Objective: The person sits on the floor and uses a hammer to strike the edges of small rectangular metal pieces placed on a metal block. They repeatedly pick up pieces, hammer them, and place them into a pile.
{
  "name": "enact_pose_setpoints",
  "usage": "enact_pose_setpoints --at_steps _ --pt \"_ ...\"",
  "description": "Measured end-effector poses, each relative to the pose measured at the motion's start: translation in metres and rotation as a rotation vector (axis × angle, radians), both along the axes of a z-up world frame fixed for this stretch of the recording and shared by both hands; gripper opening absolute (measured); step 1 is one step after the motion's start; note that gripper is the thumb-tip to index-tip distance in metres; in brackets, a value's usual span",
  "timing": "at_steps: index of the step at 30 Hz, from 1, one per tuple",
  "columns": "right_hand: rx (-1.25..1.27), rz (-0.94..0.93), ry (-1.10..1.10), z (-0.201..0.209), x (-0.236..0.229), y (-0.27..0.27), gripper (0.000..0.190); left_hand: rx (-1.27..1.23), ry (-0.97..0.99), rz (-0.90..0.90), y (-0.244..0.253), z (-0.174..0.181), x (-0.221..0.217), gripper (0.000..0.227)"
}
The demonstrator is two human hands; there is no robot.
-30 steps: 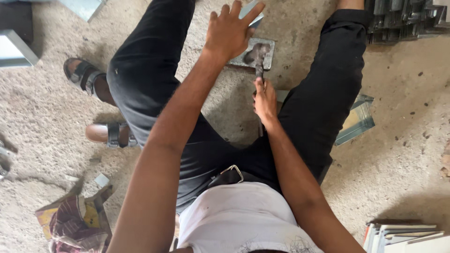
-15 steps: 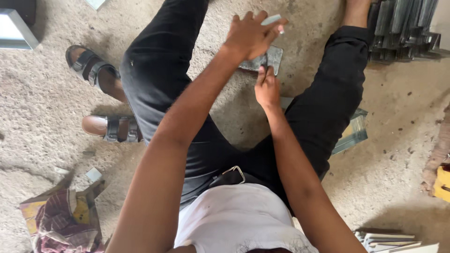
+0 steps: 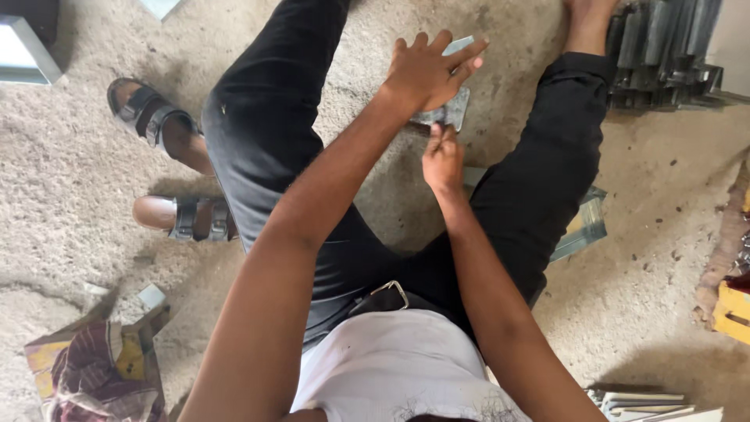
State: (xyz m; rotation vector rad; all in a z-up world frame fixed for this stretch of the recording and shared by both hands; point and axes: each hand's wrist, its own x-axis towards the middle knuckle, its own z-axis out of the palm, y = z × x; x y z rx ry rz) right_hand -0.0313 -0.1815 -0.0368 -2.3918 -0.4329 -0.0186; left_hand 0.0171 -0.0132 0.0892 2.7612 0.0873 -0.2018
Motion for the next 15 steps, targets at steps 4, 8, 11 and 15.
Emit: enact_pose_setpoints --at_steps 4,8,11,15 --pt "-0.121 0.033 0.078 -0.002 0.03 -0.001 0.041 -0.022 0.1 -0.002 0.001 0.015 0.0 0.056" --pt "-0.117 0.071 -0.032 -0.009 0.013 -0.01 0.039 -0.029 0.035 0.017 -0.001 0.01 0.001 0.057" --pt "-0.135 0.062 0.005 0.005 0.021 -0.008 0.039 -0.04 0.075 0.014 0.004 0.017 0.01 0.057" --pt "-0.131 0.147 -0.078 0.007 0.003 -0.001 0.038 -0.071 0.111 0.021 -0.002 0.011 0.004 0.058"
